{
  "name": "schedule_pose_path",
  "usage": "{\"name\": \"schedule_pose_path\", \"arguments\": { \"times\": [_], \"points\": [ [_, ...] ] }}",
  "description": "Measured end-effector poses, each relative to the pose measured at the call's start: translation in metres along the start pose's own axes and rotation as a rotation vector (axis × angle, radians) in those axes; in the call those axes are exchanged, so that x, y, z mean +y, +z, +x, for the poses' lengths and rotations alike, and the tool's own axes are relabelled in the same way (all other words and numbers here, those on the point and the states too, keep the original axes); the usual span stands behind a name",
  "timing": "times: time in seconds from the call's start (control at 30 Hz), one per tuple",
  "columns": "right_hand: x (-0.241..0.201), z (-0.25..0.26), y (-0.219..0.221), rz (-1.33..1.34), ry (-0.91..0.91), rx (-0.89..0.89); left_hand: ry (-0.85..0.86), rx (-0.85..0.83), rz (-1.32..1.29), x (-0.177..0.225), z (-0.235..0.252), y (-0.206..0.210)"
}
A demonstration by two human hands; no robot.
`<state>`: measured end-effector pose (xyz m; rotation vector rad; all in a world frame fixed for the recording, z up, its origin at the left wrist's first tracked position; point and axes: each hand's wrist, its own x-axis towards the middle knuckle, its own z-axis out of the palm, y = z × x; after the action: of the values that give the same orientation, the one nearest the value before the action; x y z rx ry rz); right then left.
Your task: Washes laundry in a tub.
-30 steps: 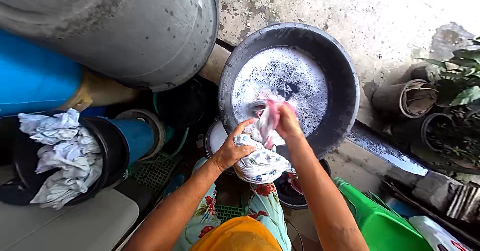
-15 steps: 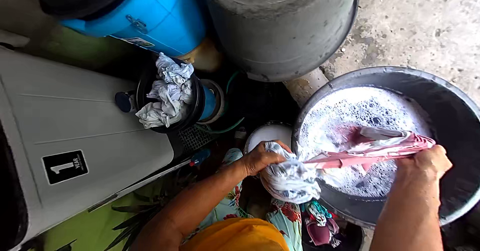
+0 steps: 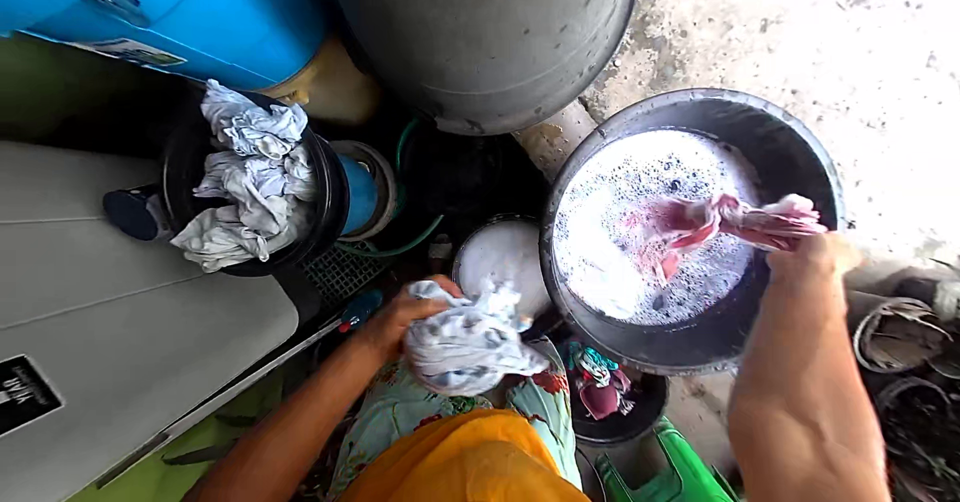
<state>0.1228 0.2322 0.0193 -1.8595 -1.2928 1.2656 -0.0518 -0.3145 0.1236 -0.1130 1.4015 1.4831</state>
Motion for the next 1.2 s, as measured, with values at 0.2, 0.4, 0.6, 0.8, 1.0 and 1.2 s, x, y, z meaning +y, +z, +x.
{"name": "schedule_pose_path", "arguments": {
  "times": [0.2, 0.4, 0.6, 0.8, 1.0, 1.2],
  "points": [
    [-0.003, -0.019, -0.009, -0.426, -0.036, -0.096, 0.258, 0.437, -0.097, 0.037, -0.057, -0.083],
    [0.041, -0.011, -0.008, -0.906, -0.038, -0.357, 0.455, 1.059, -0.337, 0.101, -0.059, -0.139],
    [0.097, -0.003, 0.028, -1.010, -0.194, -0.476, 0.194, 1.156, 0.647, 0.106, -0.019, -0.126],
    [0.191, -0.027, 0.044, -0.912, 0.073, -0.482, 0.597, 0.728, 1.397, 0.050, 0.022, -0.080],
    [0.220, -0.025, 0.025, -1.066, 0.080, -0.631, 0.642, -0.193, 0.994, -0.023, 0.145, 0.116],
    [0.190, -0.024, -0.019, 0.172, 0.226, -0.252, -0.176, -0.306, 0.397, -0.091, 0.284, 0.258]
  ]
}}
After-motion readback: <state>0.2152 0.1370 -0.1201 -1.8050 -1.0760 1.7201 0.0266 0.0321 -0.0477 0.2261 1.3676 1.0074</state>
